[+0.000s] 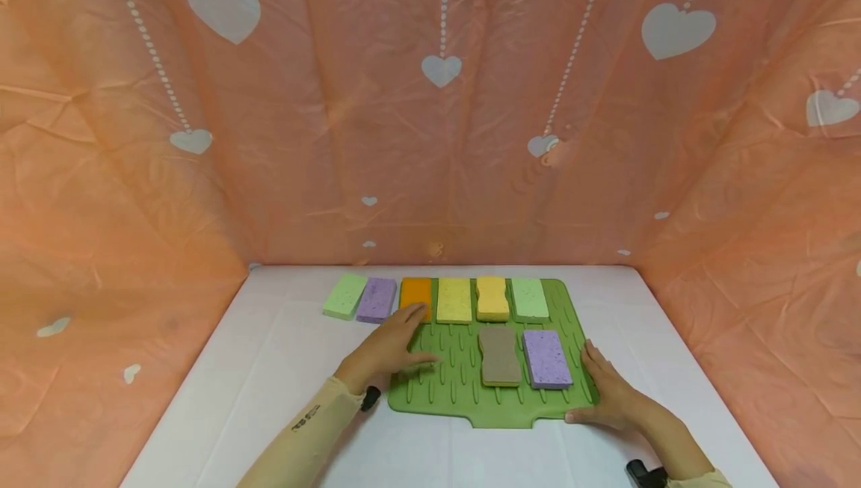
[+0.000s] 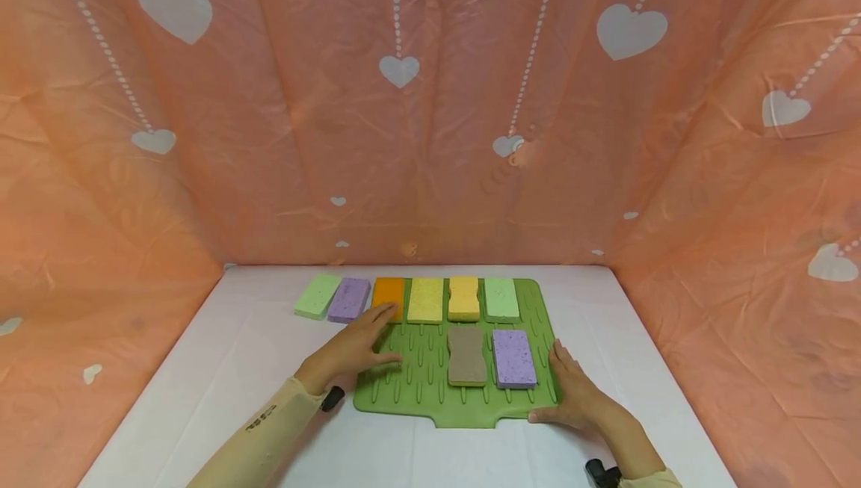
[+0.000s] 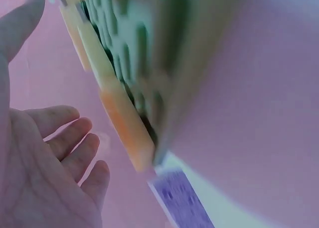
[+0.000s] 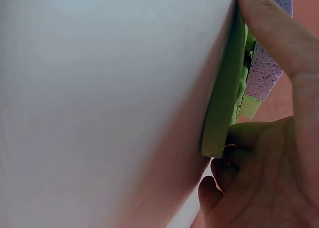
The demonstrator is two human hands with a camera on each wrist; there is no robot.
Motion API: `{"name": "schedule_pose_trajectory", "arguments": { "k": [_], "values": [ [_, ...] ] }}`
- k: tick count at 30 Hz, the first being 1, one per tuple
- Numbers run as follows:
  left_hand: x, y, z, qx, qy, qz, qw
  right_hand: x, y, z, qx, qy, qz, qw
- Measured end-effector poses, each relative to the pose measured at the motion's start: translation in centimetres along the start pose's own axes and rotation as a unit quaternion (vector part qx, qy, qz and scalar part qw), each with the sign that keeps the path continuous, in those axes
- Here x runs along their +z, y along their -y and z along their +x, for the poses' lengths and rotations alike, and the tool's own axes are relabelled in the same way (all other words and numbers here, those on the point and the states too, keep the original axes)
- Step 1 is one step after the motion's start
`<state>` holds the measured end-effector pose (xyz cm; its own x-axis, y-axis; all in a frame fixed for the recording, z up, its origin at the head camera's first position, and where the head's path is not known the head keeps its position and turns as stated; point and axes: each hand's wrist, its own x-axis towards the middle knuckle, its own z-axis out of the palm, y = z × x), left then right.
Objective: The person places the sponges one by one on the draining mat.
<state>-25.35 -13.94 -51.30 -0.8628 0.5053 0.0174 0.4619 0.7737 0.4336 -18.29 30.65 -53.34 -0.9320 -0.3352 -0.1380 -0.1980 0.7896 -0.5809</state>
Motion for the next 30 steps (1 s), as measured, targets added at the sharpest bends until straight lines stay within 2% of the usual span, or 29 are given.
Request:
{"name": "schedule_pose_trajectory", "arguments": {
  "k": [3, 10, 16, 23, 30],
  "values": [
    [-0.8, 1.1, -0.5, -0.016, -0.009, 0.008, 0.9998, -0.1, -0.1, 0.0, -0.006, -0.004, -0.001, 1.000],
    [-2.4, 3.8, -1.3, -0.016, -0.034, 0.040, 0.9985, 0.0, -0.1, 0.1, -0.010, -0.009, 0.001, 1.000],
    [-3.6, 5.9, -1.9, -0.035, -0.031, 0.028, 0.9985, 0.0, 0.3, -0.1, -0.007, -0.005, 0.000, 1.000],
    [-4.8, 8.0, -1.7, -0.050, -0.027, -0.002, 0.9984, 0.0, 0.2, -0.1, -0.006, -0.004, -0.008, 1.000],
    [-6.0, 9.9, -1.4, -0.059, -0.025, 0.006, 0.9979, 0.1, 0.1, 0.0, -0.014, -0.009, -0.005, 1.000]
  ]
}}
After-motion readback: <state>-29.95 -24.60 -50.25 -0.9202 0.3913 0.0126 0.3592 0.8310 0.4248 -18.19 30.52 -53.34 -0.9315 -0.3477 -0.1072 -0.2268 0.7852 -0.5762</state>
